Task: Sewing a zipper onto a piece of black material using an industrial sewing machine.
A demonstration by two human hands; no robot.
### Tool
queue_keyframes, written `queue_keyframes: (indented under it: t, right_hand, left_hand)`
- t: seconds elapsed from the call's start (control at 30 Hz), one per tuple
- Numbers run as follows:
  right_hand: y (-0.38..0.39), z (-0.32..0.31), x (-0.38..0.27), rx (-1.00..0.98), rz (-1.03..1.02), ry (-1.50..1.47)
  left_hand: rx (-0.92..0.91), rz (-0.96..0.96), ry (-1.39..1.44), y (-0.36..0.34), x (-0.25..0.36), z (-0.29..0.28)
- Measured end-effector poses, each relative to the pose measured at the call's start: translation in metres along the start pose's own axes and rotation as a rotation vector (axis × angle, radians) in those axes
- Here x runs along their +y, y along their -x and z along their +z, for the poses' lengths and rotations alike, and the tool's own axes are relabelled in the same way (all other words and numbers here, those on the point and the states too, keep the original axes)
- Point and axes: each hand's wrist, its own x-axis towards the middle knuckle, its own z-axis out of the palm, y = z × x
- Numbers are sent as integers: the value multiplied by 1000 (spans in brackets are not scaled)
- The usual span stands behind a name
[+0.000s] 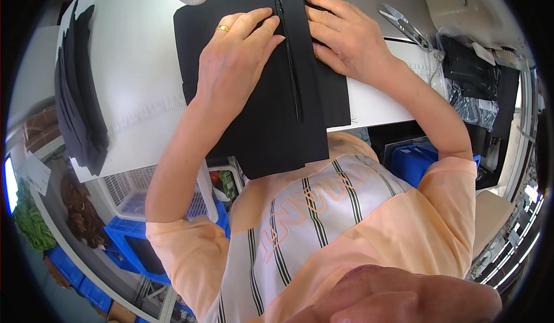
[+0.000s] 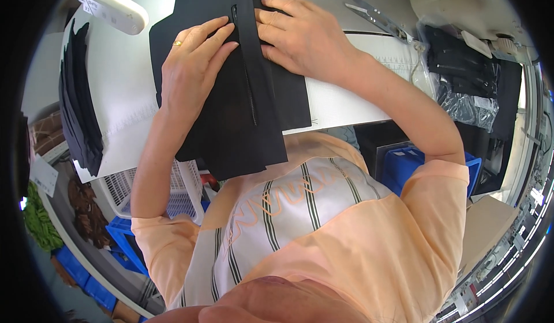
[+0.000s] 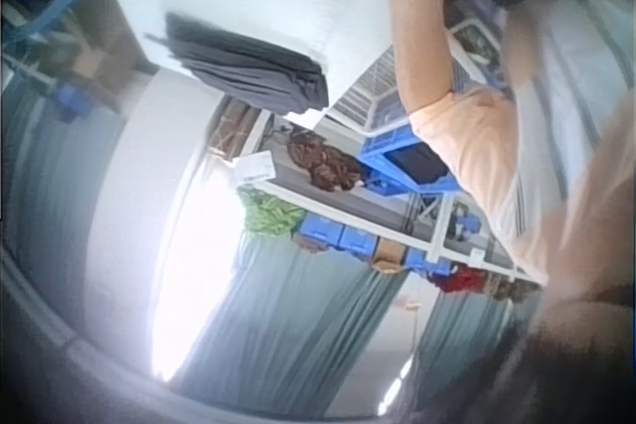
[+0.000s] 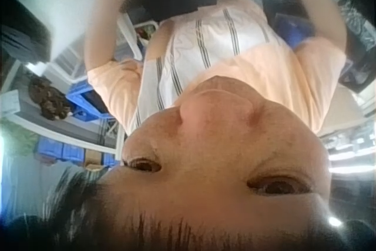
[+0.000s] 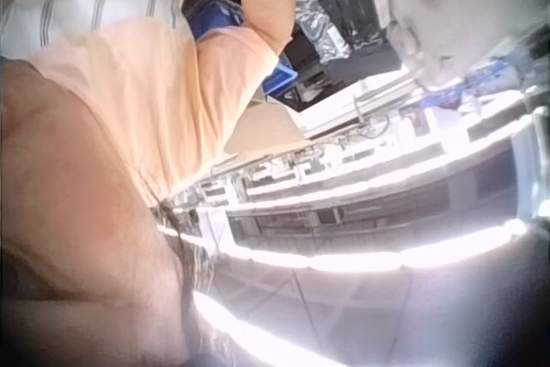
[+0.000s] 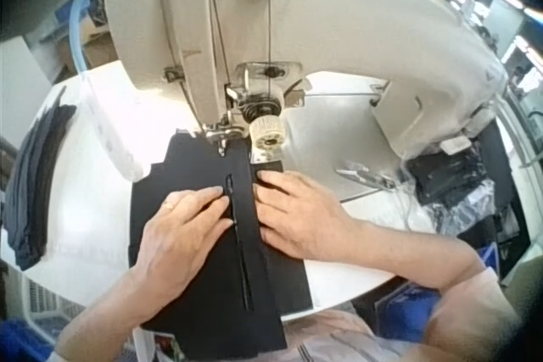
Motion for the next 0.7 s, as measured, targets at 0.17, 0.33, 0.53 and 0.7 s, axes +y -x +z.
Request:
queue_keyframes:
  t: [0.17,0.33,0.53,0.7]
  right_hand:
    - [-3,-2,2,-14,-10,0]
    - [-5,-4,1,-33,-31,1]
    - [-5,-3,-1,-9,-17,1]
    - [-6,-1,-4,5,-1,24]
  left_hand:
    - [16,-27,19,0,-1,4]
    - [69,-24,63,1,-4,6]
    - [73,-37,80,0,-3,7]
    - [81,-44,88,1,-4,7]
